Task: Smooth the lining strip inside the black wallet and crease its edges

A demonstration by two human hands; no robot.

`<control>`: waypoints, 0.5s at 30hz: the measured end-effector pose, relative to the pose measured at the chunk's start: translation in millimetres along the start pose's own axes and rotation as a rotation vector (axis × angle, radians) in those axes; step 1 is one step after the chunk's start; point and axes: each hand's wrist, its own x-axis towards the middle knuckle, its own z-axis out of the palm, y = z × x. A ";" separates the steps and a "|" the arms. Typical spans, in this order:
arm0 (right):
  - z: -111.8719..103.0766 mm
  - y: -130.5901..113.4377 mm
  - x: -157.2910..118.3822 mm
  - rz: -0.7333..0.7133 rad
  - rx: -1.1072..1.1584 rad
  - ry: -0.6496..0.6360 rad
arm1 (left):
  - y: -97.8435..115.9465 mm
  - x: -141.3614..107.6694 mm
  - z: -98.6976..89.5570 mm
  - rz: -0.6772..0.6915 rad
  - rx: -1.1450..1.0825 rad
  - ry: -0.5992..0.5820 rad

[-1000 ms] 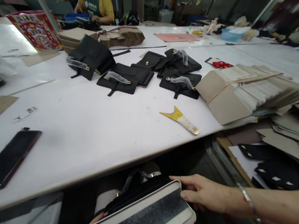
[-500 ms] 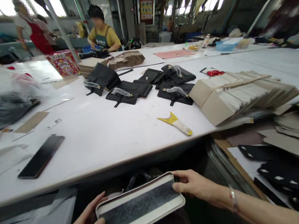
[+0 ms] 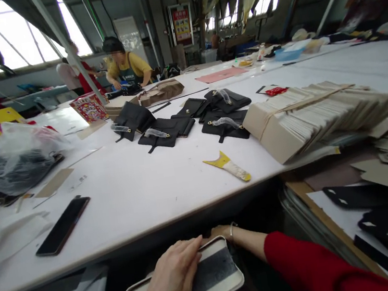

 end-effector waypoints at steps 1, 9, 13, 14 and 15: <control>-0.2 -2.2 8.1 0.014 -0.041 -0.019 | 0.7 5.2 3.6 -0.027 -0.019 -0.026; 25.8 -4.5 35.8 0.028 -0.055 -0.163 | -17.6 7.9 24.5 -0.048 -0.083 -0.009; 38.0 -1.2 41.4 0.017 0.039 -0.194 | -16.7 9.4 26.2 -0.056 -0.091 0.004; 39.5 -0.3 41.8 -0.001 0.074 -0.177 | -16.9 9.9 27.2 -0.060 -0.080 0.008; 40.5 0.6 41.5 -0.028 0.115 -0.150 | -17.6 10.4 28.3 -0.062 -0.069 0.014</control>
